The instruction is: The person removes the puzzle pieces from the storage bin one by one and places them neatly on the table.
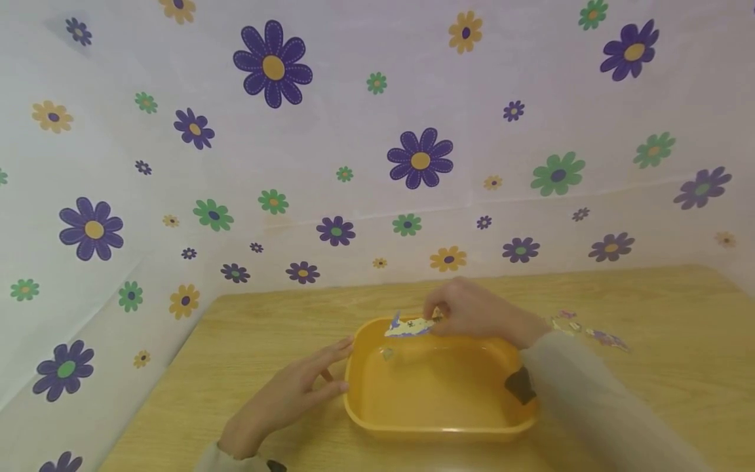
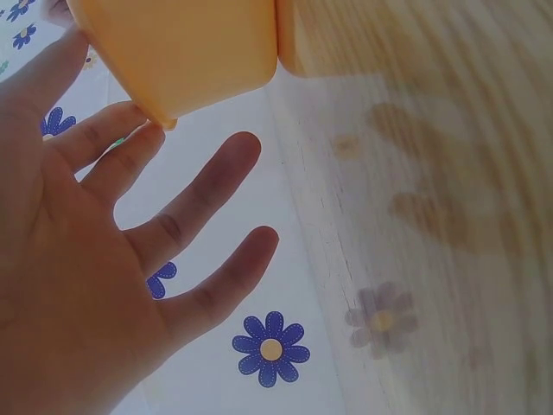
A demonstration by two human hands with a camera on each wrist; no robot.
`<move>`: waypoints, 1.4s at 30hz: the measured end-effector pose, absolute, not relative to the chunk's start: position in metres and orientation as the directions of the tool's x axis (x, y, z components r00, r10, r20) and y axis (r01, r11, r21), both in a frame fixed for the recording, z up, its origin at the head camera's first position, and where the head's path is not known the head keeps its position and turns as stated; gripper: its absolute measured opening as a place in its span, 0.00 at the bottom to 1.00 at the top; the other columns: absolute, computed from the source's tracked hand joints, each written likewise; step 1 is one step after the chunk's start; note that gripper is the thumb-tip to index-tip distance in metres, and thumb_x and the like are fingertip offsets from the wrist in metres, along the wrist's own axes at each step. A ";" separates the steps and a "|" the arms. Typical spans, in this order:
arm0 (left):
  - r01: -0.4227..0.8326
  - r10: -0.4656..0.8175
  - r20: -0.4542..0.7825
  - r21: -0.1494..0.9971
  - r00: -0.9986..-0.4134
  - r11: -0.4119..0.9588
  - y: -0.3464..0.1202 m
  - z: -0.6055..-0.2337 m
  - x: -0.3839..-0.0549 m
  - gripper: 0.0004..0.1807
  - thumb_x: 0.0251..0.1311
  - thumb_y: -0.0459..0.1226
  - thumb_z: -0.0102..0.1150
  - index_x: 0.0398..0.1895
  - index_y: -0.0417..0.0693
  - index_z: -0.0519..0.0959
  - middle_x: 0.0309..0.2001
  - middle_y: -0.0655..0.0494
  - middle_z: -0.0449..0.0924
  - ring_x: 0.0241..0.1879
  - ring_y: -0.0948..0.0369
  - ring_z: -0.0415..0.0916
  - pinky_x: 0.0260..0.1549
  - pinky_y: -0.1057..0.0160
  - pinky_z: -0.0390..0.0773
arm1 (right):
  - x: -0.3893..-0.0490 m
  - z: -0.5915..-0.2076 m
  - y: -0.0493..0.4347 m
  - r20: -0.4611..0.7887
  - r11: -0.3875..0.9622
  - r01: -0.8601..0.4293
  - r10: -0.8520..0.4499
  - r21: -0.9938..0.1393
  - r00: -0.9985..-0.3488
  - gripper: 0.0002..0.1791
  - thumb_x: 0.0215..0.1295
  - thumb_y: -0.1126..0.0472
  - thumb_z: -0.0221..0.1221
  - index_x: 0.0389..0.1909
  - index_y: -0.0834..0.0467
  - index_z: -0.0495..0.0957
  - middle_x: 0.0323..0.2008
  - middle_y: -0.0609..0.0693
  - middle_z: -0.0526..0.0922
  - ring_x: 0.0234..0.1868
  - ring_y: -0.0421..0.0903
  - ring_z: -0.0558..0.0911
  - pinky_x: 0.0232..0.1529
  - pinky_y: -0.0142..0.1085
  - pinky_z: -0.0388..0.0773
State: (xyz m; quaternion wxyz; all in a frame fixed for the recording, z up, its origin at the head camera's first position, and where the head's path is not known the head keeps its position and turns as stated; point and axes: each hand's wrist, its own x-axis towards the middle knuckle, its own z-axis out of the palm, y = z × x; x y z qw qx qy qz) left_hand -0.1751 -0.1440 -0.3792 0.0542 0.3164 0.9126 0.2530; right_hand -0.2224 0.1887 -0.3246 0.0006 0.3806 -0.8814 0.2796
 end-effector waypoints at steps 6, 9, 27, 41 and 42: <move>0.561 0.613 0.072 0.498 -0.787 0.662 -0.144 -0.380 -0.175 0.33 0.73 0.55 0.53 0.74 0.49 0.69 0.77 0.59 0.60 0.39 0.68 0.74 0.37 0.68 0.79 | -0.222 -0.318 0.199 0.222 0.570 -0.665 -0.655 -0.483 -0.722 0.05 0.59 0.65 0.70 0.35 0.58 0.85 0.18 0.35 0.62 0.21 0.34 0.62 0.22 0.29 0.60; 0.562 0.614 0.073 0.499 -0.786 0.660 -0.144 -0.380 -0.176 0.33 0.73 0.56 0.53 0.74 0.49 0.69 0.77 0.59 0.60 0.39 0.68 0.74 0.36 0.68 0.79 | -0.222 -0.315 0.206 0.241 0.572 -0.668 -0.646 -0.475 -0.725 0.05 0.59 0.66 0.70 0.35 0.58 0.85 0.17 0.35 0.61 0.20 0.33 0.61 0.22 0.30 0.59; 0.574 0.621 0.090 0.502 -0.778 0.647 -0.146 -0.379 -0.176 0.33 0.73 0.56 0.53 0.74 0.49 0.69 0.77 0.59 0.60 0.38 0.68 0.74 0.36 0.68 0.79 | -0.213 -0.314 0.250 0.260 0.679 -0.581 -0.523 -0.449 -0.812 0.07 0.58 0.66 0.73 0.37 0.58 0.86 0.18 0.37 0.62 0.21 0.35 0.63 0.21 0.30 0.61; 0.572 0.622 0.084 0.505 -0.778 0.647 -0.146 -0.379 -0.175 0.33 0.74 0.55 0.52 0.74 0.48 0.69 0.77 0.59 0.60 0.39 0.68 0.75 0.37 0.68 0.80 | -0.208 -0.335 0.294 0.398 0.658 -0.654 -0.523 -0.372 -0.753 0.12 0.51 0.74 0.72 0.33 0.57 0.84 0.18 0.32 0.57 0.20 0.31 0.58 0.19 0.29 0.58; 0.572 0.623 0.084 0.505 -0.777 0.646 -0.146 -0.379 -0.175 0.33 0.74 0.56 0.52 0.74 0.49 0.69 0.77 0.59 0.60 0.39 0.68 0.75 0.37 0.68 0.80 | -0.206 -0.337 0.297 0.409 0.662 -0.654 -0.517 -0.365 -0.752 0.13 0.50 0.75 0.72 0.33 0.57 0.84 0.18 0.31 0.57 0.20 0.30 0.58 0.19 0.29 0.58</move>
